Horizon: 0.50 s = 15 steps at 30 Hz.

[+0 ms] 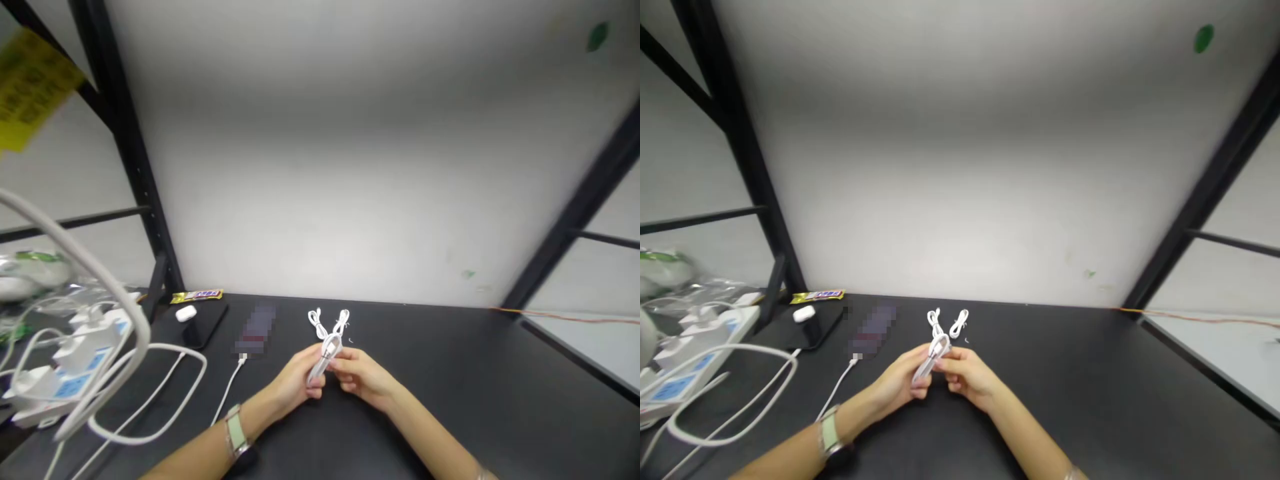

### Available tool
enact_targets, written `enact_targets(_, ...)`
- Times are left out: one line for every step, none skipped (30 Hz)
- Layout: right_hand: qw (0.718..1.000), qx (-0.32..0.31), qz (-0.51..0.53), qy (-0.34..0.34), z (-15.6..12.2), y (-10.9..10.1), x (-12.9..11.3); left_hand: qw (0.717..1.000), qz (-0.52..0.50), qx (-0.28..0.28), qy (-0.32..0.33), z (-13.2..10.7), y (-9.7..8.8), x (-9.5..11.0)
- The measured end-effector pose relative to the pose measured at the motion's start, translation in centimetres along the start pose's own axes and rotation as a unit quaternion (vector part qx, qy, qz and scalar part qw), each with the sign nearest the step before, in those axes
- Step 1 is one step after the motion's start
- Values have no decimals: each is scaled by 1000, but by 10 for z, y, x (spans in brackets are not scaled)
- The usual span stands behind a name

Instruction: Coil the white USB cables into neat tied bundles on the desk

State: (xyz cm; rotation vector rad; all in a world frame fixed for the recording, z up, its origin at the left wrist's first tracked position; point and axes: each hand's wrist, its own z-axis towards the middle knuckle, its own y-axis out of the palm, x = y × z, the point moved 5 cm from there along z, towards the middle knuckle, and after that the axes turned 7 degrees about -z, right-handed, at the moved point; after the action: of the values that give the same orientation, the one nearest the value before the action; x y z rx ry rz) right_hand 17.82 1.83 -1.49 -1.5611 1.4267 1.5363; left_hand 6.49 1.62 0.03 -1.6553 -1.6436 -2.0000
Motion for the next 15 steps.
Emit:
enact_targets(1000, 8, -6, -4, 0, -1, 0, 1000, -7, -6, -1, 0, 1, 0)
enact_targets(1000, 17, -15, -9, 0, -1, 0, 1000, -13, -11, -4, -1, 1, 0)
enact_targets(999, 24, -25, -17, 1, -1, 0, 1000, -19, -14, -7, -1, 1, 0)
enact_targets(999, 30, -35, -26, 1, -1, 0, 1000, -25, -14, -11, -1, 0, 0)
enact_targets(998, 35, -45, -39, 0, 0, -1, 999, -33, -13, -15, -1, -2, -1)
enact_targets(996, 39, -55, -52, 0, 1, -2, 999, -41, -10, -20, 0, -4, -1)
enact_targets(995, 45, -64, -65, 0, 1, -3, 998, -49, -6, -25, 0, -6, -2)
enact_targets(993, 52, -73, -77, -1, 2, -5, 998, -56, -2, -33, 0, -8, -3)
enact_targets(991, 61, -82, -89, -2, 2, -7, 997, -62, 1, -44, 0, -9, -4)
enact_targets(988, 70, -93, -100, -3, 2, -9, 996, -65, 2, -57, 0, -11, -6)
enact_targets(986, 77, -105, -108, -4, 3, -11, 995, -67, 2, -72, 0, -11, -7)
enact_targets(983, 83, -119, -112, -5, 3, -12, 994, -67, 1, -82, 0, -11, -8)
enact_targets(980, 89, -132, -117, -5, 3, -14, 994, -68, -1, -86, 0, -11, -9)
enact_targets(978, 94, -142, -120, -5, 3, -15, 994, -70, -3, -84, 0, -10, -9)
enact_targets(977, 96, -149, -122, -5, 3, -15, 995, -70, -3, -77, 0, -10, -9)
